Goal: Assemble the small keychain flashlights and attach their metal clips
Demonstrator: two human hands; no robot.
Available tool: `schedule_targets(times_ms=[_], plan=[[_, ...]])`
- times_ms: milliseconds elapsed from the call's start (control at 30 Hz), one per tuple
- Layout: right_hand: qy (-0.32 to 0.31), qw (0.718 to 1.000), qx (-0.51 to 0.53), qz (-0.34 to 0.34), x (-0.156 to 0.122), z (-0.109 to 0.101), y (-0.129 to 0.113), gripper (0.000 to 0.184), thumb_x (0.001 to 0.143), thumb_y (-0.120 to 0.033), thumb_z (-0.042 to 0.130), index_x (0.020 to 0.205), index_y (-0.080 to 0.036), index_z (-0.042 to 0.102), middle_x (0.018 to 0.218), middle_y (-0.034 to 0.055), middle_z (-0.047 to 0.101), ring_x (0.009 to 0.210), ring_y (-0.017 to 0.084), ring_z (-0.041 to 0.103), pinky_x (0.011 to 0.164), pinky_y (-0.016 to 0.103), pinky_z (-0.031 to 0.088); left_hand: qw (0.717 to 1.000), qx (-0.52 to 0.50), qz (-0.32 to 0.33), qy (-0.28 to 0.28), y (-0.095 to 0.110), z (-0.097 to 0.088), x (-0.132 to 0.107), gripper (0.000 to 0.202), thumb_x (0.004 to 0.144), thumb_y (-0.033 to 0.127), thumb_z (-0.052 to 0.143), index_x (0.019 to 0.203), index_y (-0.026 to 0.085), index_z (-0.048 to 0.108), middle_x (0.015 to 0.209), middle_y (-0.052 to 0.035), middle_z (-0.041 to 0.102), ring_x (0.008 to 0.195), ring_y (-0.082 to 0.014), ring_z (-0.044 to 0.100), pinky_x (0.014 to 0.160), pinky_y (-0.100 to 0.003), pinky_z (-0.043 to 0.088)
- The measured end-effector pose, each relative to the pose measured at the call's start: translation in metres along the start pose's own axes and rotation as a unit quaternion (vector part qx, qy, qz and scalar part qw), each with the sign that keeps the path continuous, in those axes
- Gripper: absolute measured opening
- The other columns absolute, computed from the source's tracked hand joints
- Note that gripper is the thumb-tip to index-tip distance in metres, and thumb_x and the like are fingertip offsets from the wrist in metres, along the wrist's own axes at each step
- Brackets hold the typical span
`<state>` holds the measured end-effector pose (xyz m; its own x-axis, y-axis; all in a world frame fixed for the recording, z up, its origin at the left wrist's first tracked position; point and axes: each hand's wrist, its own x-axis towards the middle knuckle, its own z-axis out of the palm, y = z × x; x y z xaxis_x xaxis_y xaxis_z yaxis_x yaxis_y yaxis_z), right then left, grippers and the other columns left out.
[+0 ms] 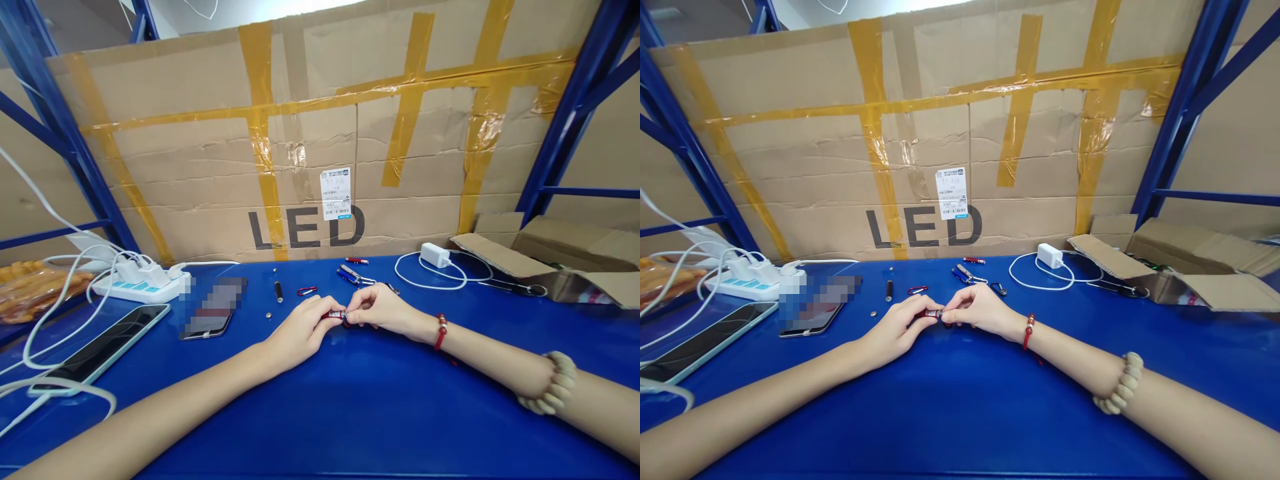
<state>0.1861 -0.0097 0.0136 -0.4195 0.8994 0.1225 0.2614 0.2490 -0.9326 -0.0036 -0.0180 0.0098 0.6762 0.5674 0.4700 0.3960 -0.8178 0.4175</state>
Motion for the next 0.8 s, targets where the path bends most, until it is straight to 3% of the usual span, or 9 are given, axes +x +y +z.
schedule_targets(times_ms=[333,567,700,800], plan=[[0.000,1.000,-0.008,0.015,0.0015,0.0011,-0.0013,0.020,0.066,-0.031,0.068,0.061,-0.013,0.062,0.049,-0.0038,0.055,0.043,0.004,0.043,0.038,0.015,0.030,1.000,-0.002,0.012,0.014,-0.0007,-0.0010,0.0010,0.021,0.089,0.017,0.043,0.102,0.019,0.058,0.099,-0.0017,0.065,0.090,-0.0147,0.056,0.082,-0.024,0.041],[0.029,0.999,-0.026,0.013,0.0020,0.0045,0.0012,0.029,0.067,-0.041,0.066,0.064,-0.013,0.059,0.048,-0.0040,0.051,0.040,0.004,0.040,0.037,0.016,0.030,0.999,0.019,-0.023,0.045,-0.0046,0.0032,0.0028,0.019,0.089,0.017,0.042,0.098,0.017,0.058,0.096,-0.0026,0.065,0.089,-0.0153,0.057,0.081,-0.026,0.042],[0.107,0.986,-0.071,-0.110,0.0016,0.0058,0.0049,0.028,0.069,-0.039,0.067,0.082,-0.015,0.061,0.064,-0.0011,0.058,0.043,0.006,0.047,0.041,0.019,0.039,0.995,0.046,-0.034,0.078,-0.0040,0.0049,0.0033,0.020,0.090,0.018,0.040,0.099,0.017,0.058,0.098,-0.0035,0.065,0.090,-0.0167,0.057,0.082,-0.027,0.042],[0.132,0.950,-0.151,-0.237,-0.0001,0.0041,0.0054,0.024,0.071,-0.036,0.066,0.087,-0.018,0.066,0.075,0.0022,0.060,0.047,0.007,0.049,0.045,0.022,0.042,0.996,0.034,-0.034,0.073,-0.0022,0.0035,0.0033,0.022,0.091,0.019,0.037,0.100,0.017,0.058,0.101,-0.0037,0.064,0.093,-0.0167,0.057,0.085,-0.027,0.041]])
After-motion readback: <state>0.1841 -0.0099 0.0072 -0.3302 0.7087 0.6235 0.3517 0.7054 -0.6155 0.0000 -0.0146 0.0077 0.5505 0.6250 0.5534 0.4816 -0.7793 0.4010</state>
